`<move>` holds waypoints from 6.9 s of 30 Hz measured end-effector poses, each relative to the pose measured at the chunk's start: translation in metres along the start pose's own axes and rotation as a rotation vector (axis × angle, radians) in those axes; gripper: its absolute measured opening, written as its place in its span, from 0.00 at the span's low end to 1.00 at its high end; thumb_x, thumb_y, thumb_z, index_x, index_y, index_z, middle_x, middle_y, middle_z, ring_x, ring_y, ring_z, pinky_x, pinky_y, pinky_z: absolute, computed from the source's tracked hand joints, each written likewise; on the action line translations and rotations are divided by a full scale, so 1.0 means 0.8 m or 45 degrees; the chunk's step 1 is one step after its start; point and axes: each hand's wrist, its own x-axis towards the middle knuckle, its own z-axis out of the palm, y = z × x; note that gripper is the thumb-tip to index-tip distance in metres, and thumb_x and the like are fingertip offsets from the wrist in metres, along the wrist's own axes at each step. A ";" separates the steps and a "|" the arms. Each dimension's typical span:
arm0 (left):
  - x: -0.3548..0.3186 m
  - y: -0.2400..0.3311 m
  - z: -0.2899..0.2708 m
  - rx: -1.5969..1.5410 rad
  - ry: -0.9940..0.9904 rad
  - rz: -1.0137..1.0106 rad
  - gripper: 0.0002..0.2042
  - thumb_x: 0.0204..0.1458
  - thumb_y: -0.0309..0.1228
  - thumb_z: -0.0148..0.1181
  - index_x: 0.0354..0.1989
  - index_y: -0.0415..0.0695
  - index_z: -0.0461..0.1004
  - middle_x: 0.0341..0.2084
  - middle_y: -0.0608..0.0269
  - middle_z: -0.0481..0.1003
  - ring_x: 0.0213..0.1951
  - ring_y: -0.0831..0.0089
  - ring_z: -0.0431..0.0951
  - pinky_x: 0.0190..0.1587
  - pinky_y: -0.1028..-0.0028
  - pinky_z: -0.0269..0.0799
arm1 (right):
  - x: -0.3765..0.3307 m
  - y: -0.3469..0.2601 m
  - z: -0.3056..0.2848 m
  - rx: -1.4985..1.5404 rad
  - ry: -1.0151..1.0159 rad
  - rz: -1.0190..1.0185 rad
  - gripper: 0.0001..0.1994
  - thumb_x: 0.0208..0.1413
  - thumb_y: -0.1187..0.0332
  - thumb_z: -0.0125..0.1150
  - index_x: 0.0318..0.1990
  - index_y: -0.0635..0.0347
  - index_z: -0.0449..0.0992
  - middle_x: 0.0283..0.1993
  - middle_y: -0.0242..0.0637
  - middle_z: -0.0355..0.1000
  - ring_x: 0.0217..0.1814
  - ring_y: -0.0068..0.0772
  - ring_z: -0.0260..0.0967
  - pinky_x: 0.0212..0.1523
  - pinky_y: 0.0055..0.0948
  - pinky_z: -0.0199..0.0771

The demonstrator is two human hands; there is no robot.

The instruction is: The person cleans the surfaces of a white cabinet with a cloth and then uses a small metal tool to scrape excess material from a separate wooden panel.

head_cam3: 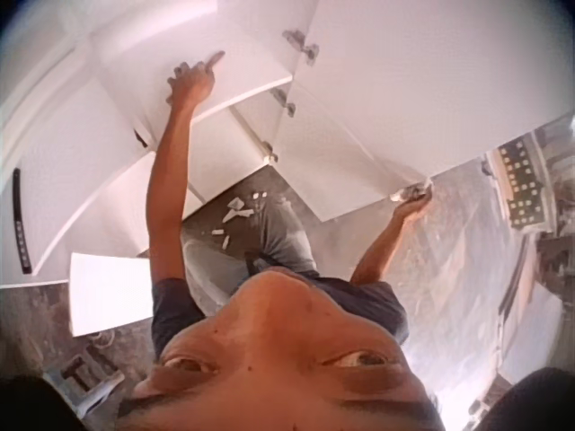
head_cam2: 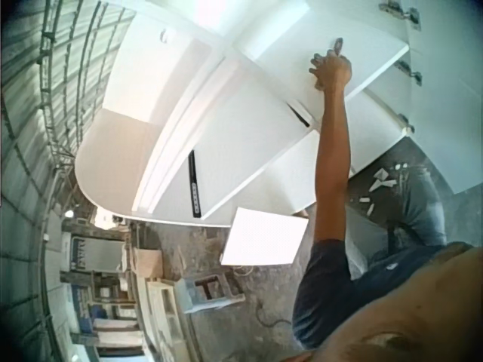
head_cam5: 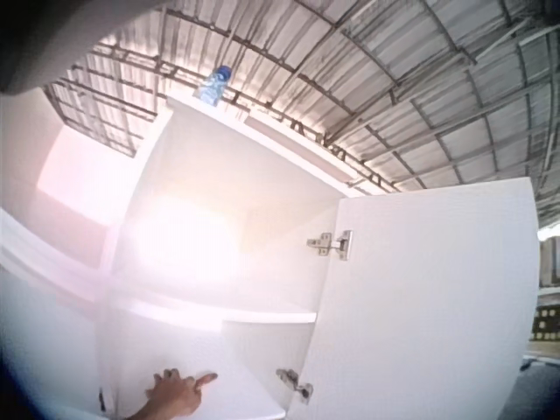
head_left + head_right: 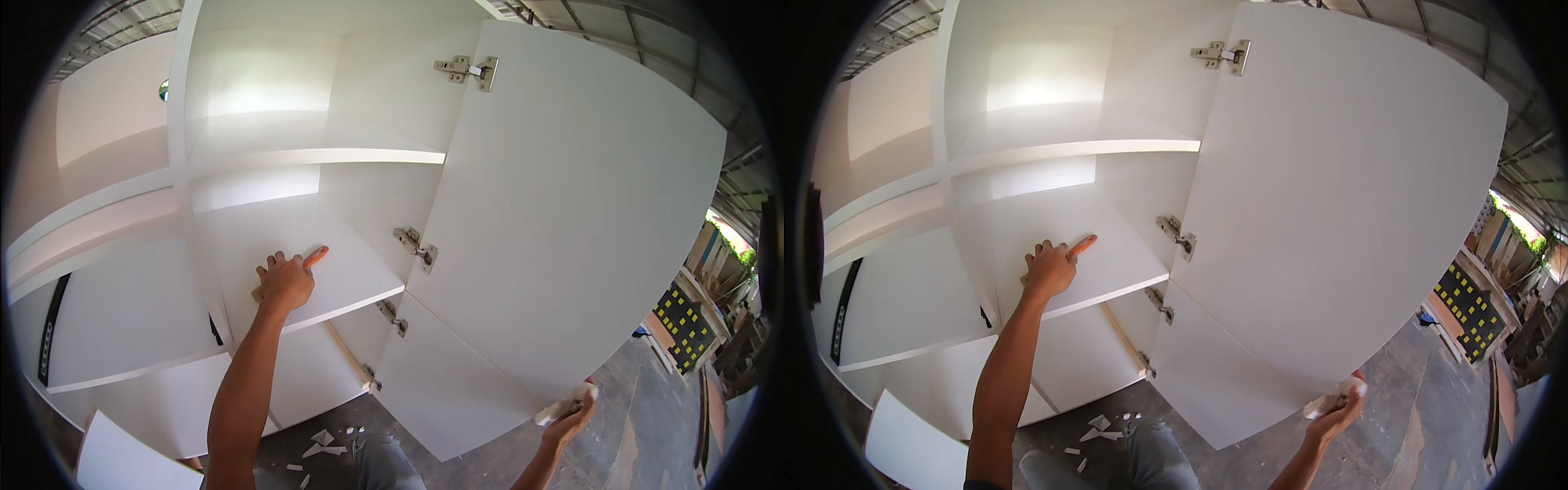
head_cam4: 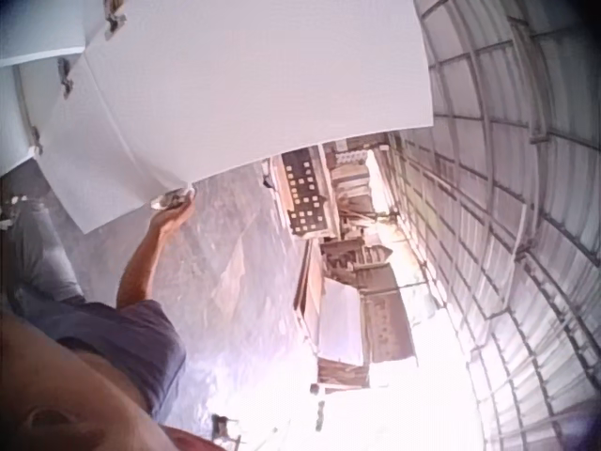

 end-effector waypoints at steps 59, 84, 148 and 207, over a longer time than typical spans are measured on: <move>-0.511 0.096 -0.352 -1.256 0.382 -1.420 0.06 0.46 0.25 0.55 0.20 0.36 0.74 0.20 0.59 0.72 0.22 0.68 0.72 0.28 0.68 0.68 | -0.111 -0.173 0.199 -1.078 -2.589 0.653 0.17 0.46 0.60 0.62 0.40 0.63 0.80 0.39 0.56 0.78 0.46 0.59 0.76 0.47 0.50 0.74; -0.394 0.064 -0.497 -2.014 1.171 -1.140 0.12 0.58 0.33 0.50 0.43 0.36 0.71 0.37 0.56 0.73 0.43 0.65 0.74 0.49 0.67 0.72 | 0.002 -0.282 0.204 -0.261 -1.183 1.909 0.10 0.61 0.68 0.58 0.45 0.64 0.76 0.40 0.34 0.76 0.40 0.26 0.74 0.40 0.26 0.74; -0.299 -0.190 -0.582 -1.433 1.177 -0.947 0.04 0.60 0.30 0.59 0.38 0.44 0.73 0.30 0.71 0.74 0.33 0.79 0.73 0.36 0.76 0.68 | -0.226 -0.362 0.669 -0.062 -1.791 -0.674 0.15 0.51 0.75 0.59 0.47 0.69 0.75 0.58 0.54 0.68 0.59 0.56 0.66 0.59 0.48 0.66; -0.388 0.697 -0.662 -3.403 -1.620 0.701 0.03 0.57 0.21 0.60 0.39 0.38 0.76 0.35 0.54 0.75 0.31 0.69 0.76 0.30 0.72 0.72 | 0.018 -0.392 -0.258 -1.278 -0.622 1.096 0.14 0.55 0.62 0.60 0.41 0.63 0.82 0.38 0.49 0.80 0.41 0.45 0.80 0.45 0.37 0.78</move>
